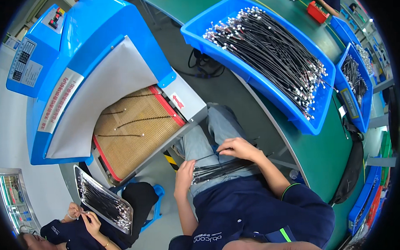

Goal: The person sits at a workstation and repeatedly picks up black cables from a blue bin. They insert the ends of the cables into a machine with a mesh surface, then remove them and place them into a silver tray. The process is repetitive and involves handling multiple cables one by one.

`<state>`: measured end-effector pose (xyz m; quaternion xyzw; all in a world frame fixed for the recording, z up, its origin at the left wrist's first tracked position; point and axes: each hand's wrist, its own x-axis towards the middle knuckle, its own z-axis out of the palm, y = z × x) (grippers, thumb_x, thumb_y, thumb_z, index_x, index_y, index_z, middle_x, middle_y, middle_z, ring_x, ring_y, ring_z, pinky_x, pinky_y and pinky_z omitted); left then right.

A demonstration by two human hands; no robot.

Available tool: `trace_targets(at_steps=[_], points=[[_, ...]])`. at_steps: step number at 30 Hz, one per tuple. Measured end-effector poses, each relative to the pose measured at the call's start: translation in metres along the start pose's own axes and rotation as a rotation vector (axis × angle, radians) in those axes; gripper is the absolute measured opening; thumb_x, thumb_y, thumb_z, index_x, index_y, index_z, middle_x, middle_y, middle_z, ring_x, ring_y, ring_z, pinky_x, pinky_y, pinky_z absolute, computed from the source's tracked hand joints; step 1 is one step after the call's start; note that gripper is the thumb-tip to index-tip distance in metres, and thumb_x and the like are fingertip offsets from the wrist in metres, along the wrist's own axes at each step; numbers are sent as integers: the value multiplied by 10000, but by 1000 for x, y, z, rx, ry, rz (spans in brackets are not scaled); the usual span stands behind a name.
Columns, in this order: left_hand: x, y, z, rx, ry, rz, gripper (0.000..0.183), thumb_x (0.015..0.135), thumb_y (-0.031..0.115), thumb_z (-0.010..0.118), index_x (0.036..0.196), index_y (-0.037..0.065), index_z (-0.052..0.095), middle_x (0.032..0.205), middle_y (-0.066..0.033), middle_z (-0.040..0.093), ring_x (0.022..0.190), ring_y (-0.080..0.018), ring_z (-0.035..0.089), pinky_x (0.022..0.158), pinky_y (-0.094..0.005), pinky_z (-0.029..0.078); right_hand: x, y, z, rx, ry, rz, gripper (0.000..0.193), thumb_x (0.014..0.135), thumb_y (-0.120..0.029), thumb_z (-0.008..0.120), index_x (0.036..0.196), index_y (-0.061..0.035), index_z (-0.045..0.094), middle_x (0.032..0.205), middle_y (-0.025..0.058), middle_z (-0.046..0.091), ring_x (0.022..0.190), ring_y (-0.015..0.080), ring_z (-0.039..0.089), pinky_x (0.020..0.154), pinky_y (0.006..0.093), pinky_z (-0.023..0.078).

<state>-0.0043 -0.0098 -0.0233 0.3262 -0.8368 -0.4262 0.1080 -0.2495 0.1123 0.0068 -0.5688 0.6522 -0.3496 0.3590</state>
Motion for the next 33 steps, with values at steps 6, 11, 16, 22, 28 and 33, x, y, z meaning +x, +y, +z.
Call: trace_targets(at_steps=[6, 11, 16, 22, 28, 33], points=[[18, 32, 8, -50, -48, 129, 171, 932, 137, 519, 1023, 16, 599, 865, -171, 584, 802, -364, 584, 689, -417, 461, 19, -20, 17, -86, 41, -146, 143, 824, -193, 648, 922, -99, 693, 848, 74, 640, 755, 295, 631, 654, 384, 499], [15, 42, 2, -23, 56, 94, 123, 886, 116, 595, 964, 23, 618, 848, -142, 600, 767, -328, 601, 670, -397, 471, 21, -20, 19, -88, 72, -179, 130, 810, -180, 661, 913, -108, 694, 827, 53, 630, 717, 274, 631, 614, 373, 500], [15, 39, 0, 24, 95, 251, 115, 852, 93, 634, 924, 3, 631, 827, -134, 627, 758, -303, 608, 681, -372, 480, 20, -17, 25, -112, 113, -271, 147, 792, -164, 672, 929, -113, 684, 858, 25, 623, 737, 247, 632, 606, 361, 508], [15, 41, -2, -143, -90, 145, 133, 890, 100, 585, 945, -17, 617, 800, -131, 629, 745, -291, 622, 666, -365, 483, 20, -17, 25, -201, 160, -424, 130, 786, -167, 673, 903, -114, 685, 847, -5, 624, 720, 196, 630, 596, 318, 516], [16, 45, -5, -144, -124, 159, 130, 892, 99, 581, 939, -18, 614, 794, -125, 623, 741, -280, 619, 663, -364, 482, 20, -16, 25, -150, 149, -424, 123, 801, -191, 669, 882, -100, 685, 805, 15, 640, 702, 206, 630, 597, 329, 516], [17, 45, -8, -15, -40, 274, 103, 856, 77, 617, 919, -5, 622, 818, -106, 628, 758, -260, 610, 675, -362, 484, 18, -12, 28, -75, 88, -354, 134, 834, -215, 654, 867, -87, 676, 777, 56, 643, 684, 250, 625, 592, 358, 505]])
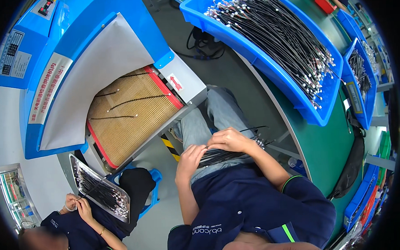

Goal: The person sits at a workstation and repeatedly picks up black cables from a blue bin. They insert the ends of the cables into a machine with a mesh surface, then remove them and place them into a silver tray. The process is repetitive and involves handling multiple cables one by one.

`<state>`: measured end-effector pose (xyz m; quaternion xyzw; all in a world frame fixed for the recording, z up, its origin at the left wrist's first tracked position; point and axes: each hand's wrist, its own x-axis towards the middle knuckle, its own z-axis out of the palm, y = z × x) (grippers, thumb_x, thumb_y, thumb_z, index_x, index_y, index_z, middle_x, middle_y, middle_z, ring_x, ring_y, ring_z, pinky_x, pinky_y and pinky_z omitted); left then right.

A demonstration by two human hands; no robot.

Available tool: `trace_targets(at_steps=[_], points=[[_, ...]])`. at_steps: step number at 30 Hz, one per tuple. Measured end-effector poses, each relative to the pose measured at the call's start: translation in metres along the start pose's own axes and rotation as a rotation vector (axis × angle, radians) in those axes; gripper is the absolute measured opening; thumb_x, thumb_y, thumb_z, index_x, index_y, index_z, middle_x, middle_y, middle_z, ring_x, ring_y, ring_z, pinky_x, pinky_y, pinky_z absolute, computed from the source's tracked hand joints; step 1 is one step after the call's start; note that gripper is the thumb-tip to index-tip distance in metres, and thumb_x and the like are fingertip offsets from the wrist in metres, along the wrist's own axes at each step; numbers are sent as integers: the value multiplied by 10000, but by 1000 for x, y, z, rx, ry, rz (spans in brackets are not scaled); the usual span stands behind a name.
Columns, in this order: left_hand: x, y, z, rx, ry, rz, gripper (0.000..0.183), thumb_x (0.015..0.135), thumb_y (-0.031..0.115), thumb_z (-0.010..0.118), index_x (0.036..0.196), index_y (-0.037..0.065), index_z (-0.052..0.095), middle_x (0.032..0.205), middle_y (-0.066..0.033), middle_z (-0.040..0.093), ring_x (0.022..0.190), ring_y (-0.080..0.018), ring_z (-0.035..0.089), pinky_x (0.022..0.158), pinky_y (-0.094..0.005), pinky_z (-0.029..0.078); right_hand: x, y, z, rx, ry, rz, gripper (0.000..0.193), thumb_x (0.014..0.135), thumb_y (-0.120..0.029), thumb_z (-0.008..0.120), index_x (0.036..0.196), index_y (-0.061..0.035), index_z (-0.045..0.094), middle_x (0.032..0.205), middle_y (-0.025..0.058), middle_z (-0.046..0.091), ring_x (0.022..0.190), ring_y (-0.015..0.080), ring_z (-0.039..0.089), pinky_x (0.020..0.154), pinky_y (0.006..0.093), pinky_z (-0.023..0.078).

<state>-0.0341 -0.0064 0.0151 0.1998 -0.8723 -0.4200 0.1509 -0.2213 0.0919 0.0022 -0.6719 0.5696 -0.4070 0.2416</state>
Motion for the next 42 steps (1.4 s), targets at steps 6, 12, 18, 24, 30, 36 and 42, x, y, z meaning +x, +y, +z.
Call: trace_targets(at_steps=[6, 12, 18, 24, 30, 36, 42], points=[[5, 4, 5, 97, 191, 107, 109, 799, 43, 667, 900, 14, 636, 848, -94, 644, 754, -258, 617, 673, -359, 498, 4, -3, -6, 29, 4, 56, 145, 833, -224, 659, 856, -81, 670, 787, 60, 645, 666, 266, 624, 578, 363, 497], [3, 2, 8, 82, 232, 127, 133, 749, 8, 687, 870, 22, 634, 837, -93, 643, 747, -255, 622, 658, -353, 503, 2, -6, -5, 30, -1, 70, 125, 821, -183, 684, 876, -72, 680, 818, 58, 662, 705, 245, 646, 611, 335, 511], [1, -1, 9, 79, 267, 126, 152, 719, -9, 696, 853, 24, 632, 815, -83, 642, 730, -247, 620, 640, -340, 495, -1, -1, -9, 95, 27, 98, 129, 831, -178, 657, 886, -62, 673, 841, 79, 653, 722, 280, 638, 634, 361, 512], [4, -1, 13, 85, 301, 159, 153, 708, -17, 701, 838, 33, 636, 798, -81, 642, 719, -240, 623, 636, -335, 497, 0, -1, -10, 120, 42, 90, 124, 836, -164, 653, 889, -56, 682, 843, 81, 650, 724, 281, 642, 634, 362, 514], [-3, -14, -1, 158, 294, 65, 123, 724, 4, 705, 823, 31, 639, 797, -83, 646, 742, -245, 628, 654, -344, 498, -2, 4, -16, 90, 14, 132, 142, 829, -126, 670, 945, -48, 692, 870, 71, 666, 797, 250, 650, 700, 332, 513], [-35, -38, -30, 196, 420, -119, 101, 752, -8, 688, 834, 16, 634, 795, -97, 637, 727, -249, 606, 657, -335, 484, -16, 17, -53, -95, 46, 303, 194, 786, -201, 689, 936, -80, 663, 853, 89, 660, 778, 281, 638, 690, 372, 505], [-49, -48, -43, 215, 471, -179, 107, 761, -28, 674, 851, 4, 624, 803, -105, 630, 715, -236, 590, 651, -326, 483, -23, 21, -67, -88, 74, 390, 164, 796, -173, 697, 899, -50, 664, 837, 86, 655, 782, 255, 634, 666, 343, 495]])
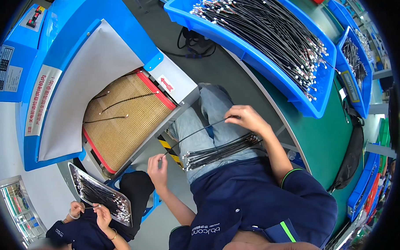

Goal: The person sits at a workstation and repeatedly picks up black cables from a blue bin. They insert the ends of the cables into a machine with a mesh surface, then remove them and place them into a silver tray. The process is repetitive and involves handling multiple cables one by one.

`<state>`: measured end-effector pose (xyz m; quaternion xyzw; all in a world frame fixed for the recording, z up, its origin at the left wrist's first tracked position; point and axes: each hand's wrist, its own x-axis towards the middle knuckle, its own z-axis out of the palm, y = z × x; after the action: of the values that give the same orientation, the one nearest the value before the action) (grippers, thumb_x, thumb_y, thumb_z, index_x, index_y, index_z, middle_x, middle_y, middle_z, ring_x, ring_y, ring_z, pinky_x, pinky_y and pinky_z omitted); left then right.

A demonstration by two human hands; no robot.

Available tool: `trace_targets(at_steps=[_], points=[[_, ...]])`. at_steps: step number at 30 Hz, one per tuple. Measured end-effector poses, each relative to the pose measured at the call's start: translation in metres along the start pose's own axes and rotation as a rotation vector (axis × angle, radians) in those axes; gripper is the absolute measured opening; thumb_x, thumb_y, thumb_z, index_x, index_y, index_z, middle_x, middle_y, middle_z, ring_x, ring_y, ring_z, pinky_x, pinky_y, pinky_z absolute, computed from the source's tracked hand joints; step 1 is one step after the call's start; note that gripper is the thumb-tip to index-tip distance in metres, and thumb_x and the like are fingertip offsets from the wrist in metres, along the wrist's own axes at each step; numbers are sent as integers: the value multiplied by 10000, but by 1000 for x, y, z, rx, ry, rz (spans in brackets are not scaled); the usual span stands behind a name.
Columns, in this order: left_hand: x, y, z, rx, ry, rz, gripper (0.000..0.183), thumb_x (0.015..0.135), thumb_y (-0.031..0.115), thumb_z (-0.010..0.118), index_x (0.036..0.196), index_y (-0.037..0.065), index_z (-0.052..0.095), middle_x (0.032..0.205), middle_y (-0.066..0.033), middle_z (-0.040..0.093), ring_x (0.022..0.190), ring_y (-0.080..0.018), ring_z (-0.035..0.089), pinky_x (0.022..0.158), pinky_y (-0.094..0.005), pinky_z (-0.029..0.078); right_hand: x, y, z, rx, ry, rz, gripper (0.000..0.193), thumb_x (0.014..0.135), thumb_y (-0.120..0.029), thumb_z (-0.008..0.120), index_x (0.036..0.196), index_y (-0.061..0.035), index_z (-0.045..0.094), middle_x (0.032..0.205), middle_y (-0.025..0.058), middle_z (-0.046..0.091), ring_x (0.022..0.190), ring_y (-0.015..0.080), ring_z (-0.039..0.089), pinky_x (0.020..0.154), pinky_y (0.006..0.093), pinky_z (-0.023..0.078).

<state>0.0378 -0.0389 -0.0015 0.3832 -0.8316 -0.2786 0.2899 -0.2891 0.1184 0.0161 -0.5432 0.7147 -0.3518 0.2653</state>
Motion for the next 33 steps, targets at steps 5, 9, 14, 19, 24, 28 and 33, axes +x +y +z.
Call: trace_targets(at_steps=[5, 9, 14, 19, 24, 28, 33], points=[[-3, -4, -5, 2, 17, -34, 117, 757, -33, 676, 854, 3, 620, 815, -102, 631, 722, -226, 592, 659, -310, 489, -1, 2, 2, 86, 74, -3, 155, 798, -145, 705, 887, -24, 666, 842, 86, 658, 783, 233, 635, 662, 323, 494], [-3, -5, -7, 10, 23, -31, 126, 753, -40, 674, 858, 3, 619, 818, -100, 633, 724, -226, 592, 661, -307, 490, -1, -8, -1, 212, 58, 123, 163, 808, -149, 695, 900, -21, 655, 811, 97, 639, 759, 237, 630, 666, 331, 487], [-4, -6, -11, 4, 37, -21, 135, 748, -51, 670, 861, 1, 617, 825, -98, 635, 721, -226, 589, 657, -311, 486, -4, -2, -2, 193, 31, 77, 152, 815, -160, 691, 887, -30, 660, 778, 88, 622, 719, 231, 612, 645, 325, 474], [-6, -8, -14, 5, 46, -31, 140, 745, -56, 669, 861, 3, 618, 827, -99, 637, 727, -226, 594, 661, -309, 485, -7, -3, -1, 157, 48, -2, 140, 808, -173, 702, 846, -40, 679, 771, 75, 621, 704, 217, 608, 621, 316, 470], [-3, -5, -16, 18, 56, 2, 140, 744, -57, 668, 860, 3, 617, 824, -98, 637, 728, -229, 595, 664, -309, 484, -12, 2, 1, 142, 110, -94, 132, 800, -179, 713, 838, -54, 692, 749, 67, 621, 664, 211, 609, 587, 313, 474], [-4, -3, -18, 23, 60, -1, 138, 743, -58, 668, 856, 2, 616, 820, -98, 636, 729, -229, 596, 665, -311, 483, -11, -2, 0, 137, 131, -126, 135, 792, -185, 722, 820, -57, 693, 733, 62, 627, 650, 209, 614, 580, 308, 482], [-3, -2, -19, 18, 61, 5, 137, 741, -59, 669, 850, 3, 615, 818, -97, 635, 729, -230, 598, 667, -309, 483, -12, -3, -2, 141, 105, -132, 135, 774, -174, 736, 805, -53, 686, 720, 62, 627, 651, 213, 615, 585, 310, 484]])
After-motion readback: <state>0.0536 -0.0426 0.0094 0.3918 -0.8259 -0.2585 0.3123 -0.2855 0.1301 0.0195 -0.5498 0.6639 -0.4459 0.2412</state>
